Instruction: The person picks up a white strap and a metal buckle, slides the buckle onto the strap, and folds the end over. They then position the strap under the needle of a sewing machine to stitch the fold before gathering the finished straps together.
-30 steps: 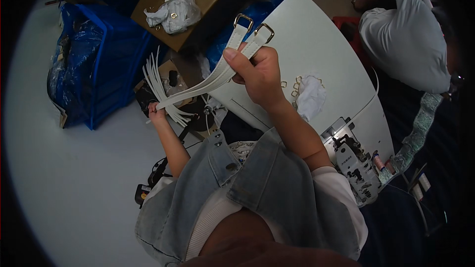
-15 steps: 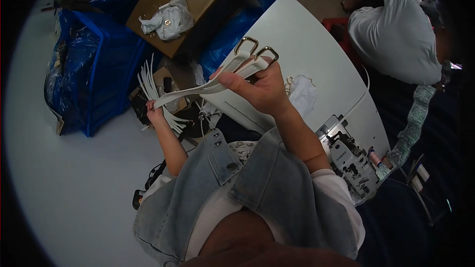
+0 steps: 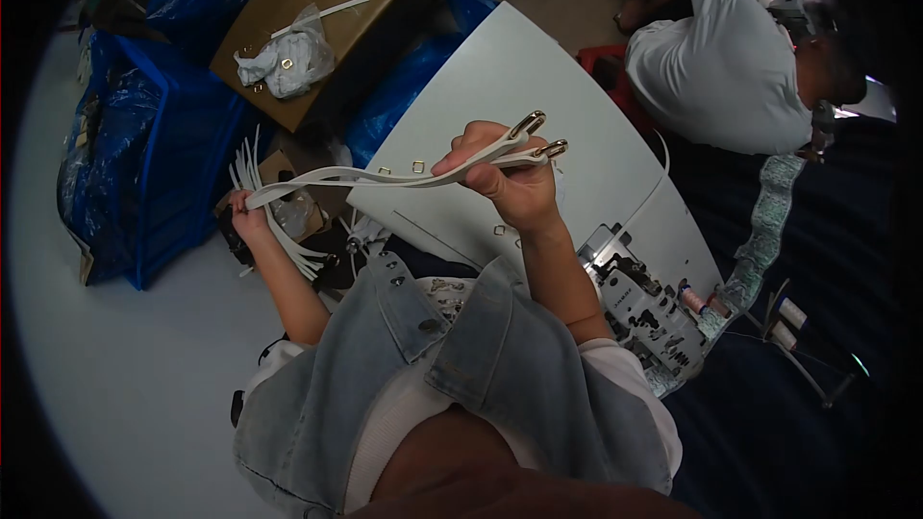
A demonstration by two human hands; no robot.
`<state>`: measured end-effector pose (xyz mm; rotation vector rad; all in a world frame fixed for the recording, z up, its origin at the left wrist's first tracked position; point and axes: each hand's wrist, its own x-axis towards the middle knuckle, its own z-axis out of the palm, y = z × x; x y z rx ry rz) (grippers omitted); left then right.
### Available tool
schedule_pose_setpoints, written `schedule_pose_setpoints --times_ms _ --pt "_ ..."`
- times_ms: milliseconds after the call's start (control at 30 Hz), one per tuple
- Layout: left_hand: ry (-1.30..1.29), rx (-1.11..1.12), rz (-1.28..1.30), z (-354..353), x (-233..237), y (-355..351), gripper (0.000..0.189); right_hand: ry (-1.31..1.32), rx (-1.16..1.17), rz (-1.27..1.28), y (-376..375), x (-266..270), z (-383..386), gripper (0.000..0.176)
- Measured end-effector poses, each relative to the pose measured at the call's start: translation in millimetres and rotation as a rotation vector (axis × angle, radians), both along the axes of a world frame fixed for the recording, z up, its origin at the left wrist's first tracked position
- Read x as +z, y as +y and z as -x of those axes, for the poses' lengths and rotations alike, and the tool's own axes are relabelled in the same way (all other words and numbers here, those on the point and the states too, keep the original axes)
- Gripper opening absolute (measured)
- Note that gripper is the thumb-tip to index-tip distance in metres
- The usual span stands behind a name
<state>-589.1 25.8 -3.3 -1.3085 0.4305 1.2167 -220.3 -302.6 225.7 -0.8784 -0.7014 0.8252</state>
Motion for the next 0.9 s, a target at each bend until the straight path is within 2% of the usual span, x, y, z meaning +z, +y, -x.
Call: schedule_pose_setpoints --times_ms 33,100,167,233,567,667,733,767,833,900 --pt "0.268 -0.244 -0.594 -32.5 25.1 -36.2 0.011 0.023 -0.023 -0.005 -3.6 1.6 -1.4 0.029" --pt "0.259 -0.225 -0.702 -35.1 20.2 -24.1 0.009 0.028 -0.053 0.000 -10.3 3.4 -4.8 0.031" --pt "0.232 -0.244 -0.627 -37.0 21.8 -13.1 0.007 0.043 -0.082 -0.036 -15.9 4.1 -7.1 0.033" --pt "0.207 -0.229 -0.694 -44.8 24.6 -9.6 0.006 0.050 -0.111 -0.030 -21.6 4.8 -6.9 0.033" --pt "0.217 -0.259 -0.702 -55.5 24.2 3.7 0.008 0.067 -0.153 -0.047 -35.3 4.5 -8.3 0.033" --pt "0.204 -0.254 -0.778 -44.5 7.4 10.1 0.010 0.086 -0.128 -0.004 -37.6 -1.3 -12.0 0.030" --pt "0.336 -0.370 -0.803 -52.0 14.8 -0.1 0.010 0.124 -0.250 0.123 -35.5 -5.2 -18.3 0.026" --pt "0.323 -0.423 -0.836 -51.4 11.2 -4.2 0.009 0.238 -0.356 0.188 -34.1 -13.2 -26.5 0.022" --pt "0.431 -0.613 -0.964 -74.4 22.1 -31.1 0.012 0.339 -0.453 0.207 -25.4 -41.8 -66.0 0.019" --pt "0.399 -0.721 -1.072 -83.5 20.3 -55.6 0.020 0.513 -0.503 0.217 -23.5 -88.2 -109.6 0.020"
